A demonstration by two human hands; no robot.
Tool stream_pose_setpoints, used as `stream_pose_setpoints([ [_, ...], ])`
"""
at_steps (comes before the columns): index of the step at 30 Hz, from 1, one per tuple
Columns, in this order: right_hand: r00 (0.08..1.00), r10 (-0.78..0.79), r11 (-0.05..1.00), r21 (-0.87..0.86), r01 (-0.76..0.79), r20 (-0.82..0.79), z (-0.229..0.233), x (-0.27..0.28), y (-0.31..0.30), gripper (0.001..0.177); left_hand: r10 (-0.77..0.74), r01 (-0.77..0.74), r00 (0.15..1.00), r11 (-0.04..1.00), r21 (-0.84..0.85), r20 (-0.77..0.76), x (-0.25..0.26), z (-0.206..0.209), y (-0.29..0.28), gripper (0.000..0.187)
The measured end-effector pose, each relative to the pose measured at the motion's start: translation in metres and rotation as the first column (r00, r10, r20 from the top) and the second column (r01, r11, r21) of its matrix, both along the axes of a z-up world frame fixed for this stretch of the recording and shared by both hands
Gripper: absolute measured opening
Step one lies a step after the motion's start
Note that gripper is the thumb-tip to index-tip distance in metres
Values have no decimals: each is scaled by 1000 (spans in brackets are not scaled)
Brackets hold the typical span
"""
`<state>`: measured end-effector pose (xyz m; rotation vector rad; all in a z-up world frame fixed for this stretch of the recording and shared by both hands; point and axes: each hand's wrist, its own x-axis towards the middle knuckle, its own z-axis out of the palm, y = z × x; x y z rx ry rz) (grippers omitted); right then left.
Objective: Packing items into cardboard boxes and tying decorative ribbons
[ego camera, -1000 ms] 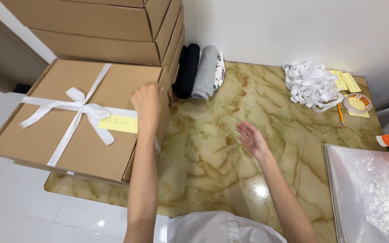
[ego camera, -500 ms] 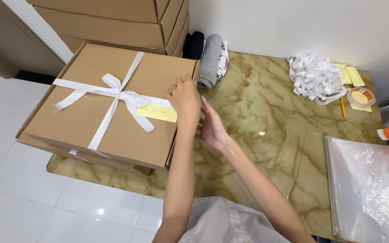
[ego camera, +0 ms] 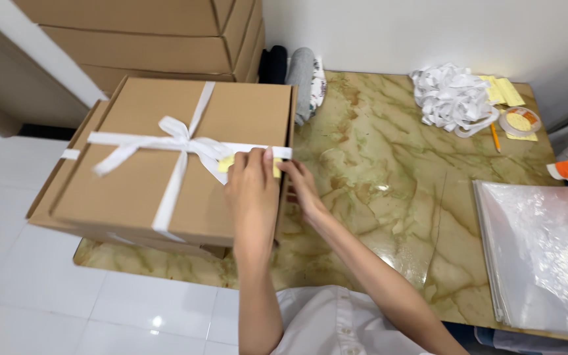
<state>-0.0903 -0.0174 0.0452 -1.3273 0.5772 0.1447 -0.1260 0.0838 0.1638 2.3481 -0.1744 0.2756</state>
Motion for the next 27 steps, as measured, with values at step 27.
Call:
stream_pose_setpoints([
  [27, 917, -400, 825, -433, 364, 8, -169, -142, -353, 51, -536, 556, 818, 829, 50, -207, 32, -247, -155, 65],
])
